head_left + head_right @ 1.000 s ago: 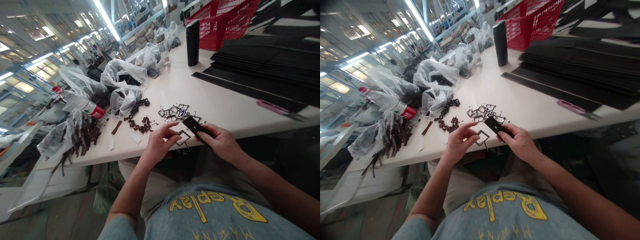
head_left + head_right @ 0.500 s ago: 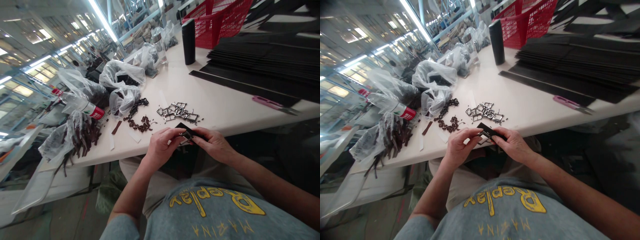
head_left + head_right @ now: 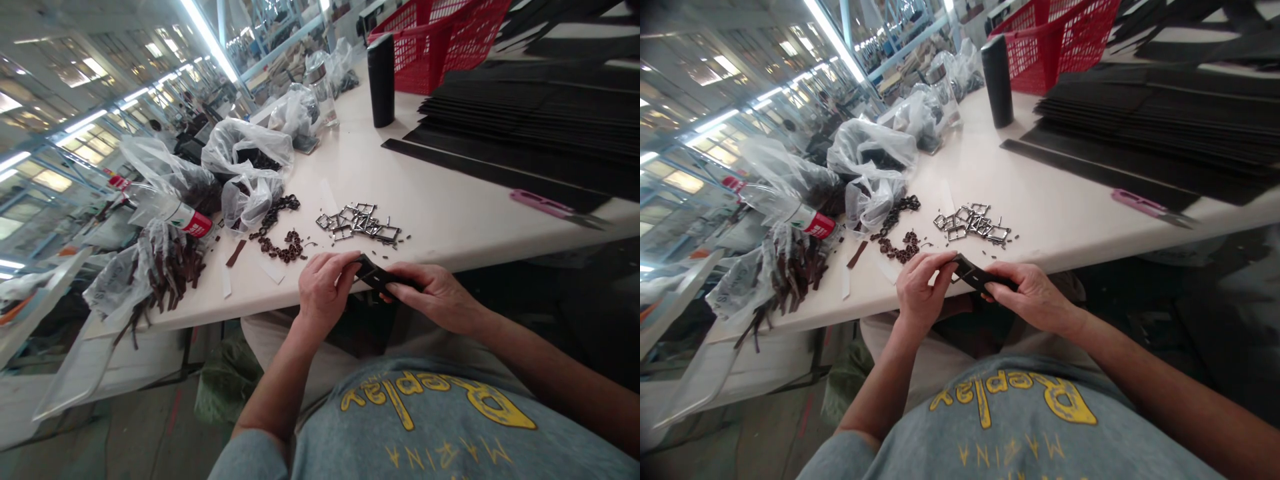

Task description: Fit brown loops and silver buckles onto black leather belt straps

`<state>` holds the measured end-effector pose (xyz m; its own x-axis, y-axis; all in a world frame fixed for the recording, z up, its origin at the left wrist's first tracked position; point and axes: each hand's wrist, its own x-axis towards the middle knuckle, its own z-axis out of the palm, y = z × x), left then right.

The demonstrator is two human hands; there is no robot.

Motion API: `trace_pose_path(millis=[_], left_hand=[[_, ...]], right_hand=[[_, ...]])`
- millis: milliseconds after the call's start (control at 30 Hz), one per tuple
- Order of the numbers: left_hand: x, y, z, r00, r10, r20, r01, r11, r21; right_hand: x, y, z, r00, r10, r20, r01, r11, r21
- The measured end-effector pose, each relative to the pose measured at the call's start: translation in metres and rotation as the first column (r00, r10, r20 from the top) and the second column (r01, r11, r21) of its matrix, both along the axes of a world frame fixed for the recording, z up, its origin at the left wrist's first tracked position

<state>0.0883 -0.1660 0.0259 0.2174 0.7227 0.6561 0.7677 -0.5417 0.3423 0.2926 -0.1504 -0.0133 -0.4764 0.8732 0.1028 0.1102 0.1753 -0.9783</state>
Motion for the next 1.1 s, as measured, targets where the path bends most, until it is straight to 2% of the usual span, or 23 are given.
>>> trace_pose_path(millis=[133,233,333,433,567,667,767,900,1100], left_hand=[[-0.001,-0.002,-0.004,0.988,0.057,0.14,-0.04,0.991,-0.127],[-0.006,-0.004,0.002,0.976,0.047,0.214,-0.021,0.992,-0.121],[-0.01,-0.005,0.011,0.982,-0.003,0.19,0.018,0.997,-0.078],[-0.009,-0.005,0.014,0.986,-0.06,0.153,0.073,0.994,-0.083],[-0.001,-0.003,0.007,0.981,-0.08,0.175,0.097,0.991,-0.092],[0.002,-0.004,-0.001,0.961,-0.035,0.275,0.072,0.99,-0.124],[0.002,-0.004,-0.008,0.88,0.017,0.474,0.1,0.97,-0.22],[0.001,-0.005,-0.013,0.678,0.142,0.721,0.186,0.916,-0.355],[0.002,-0.006,-0.02,0.435,0.319,0.842,0.396,0.772,-0.497]], right_hand=[[0.001,-0.001,-0.006,0.999,0.039,0.018,-0.039,0.999,0.003],[0.002,0.0,-0.01,0.997,-0.044,0.057,0.043,0.999,0.018],[0.003,0.004,-0.011,0.984,-0.161,0.078,0.16,0.987,0.028],[0.0,0.008,-0.008,0.98,-0.188,0.061,0.184,0.981,0.06],[-0.008,0.007,-0.005,0.993,-0.119,0.011,0.117,0.988,0.101],[-0.012,0.004,-0.005,0.999,-0.023,-0.026,0.026,0.993,0.116],[-0.011,0.001,-0.009,0.999,-0.005,-0.044,0.01,0.993,0.117],[-0.008,0.0,-0.013,0.998,0.017,-0.063,-0.009,0.993,0.12],[-0.009,-0.002,-0.012,0.997,-0.056,-0.053,0.062,0.99,0.127]])
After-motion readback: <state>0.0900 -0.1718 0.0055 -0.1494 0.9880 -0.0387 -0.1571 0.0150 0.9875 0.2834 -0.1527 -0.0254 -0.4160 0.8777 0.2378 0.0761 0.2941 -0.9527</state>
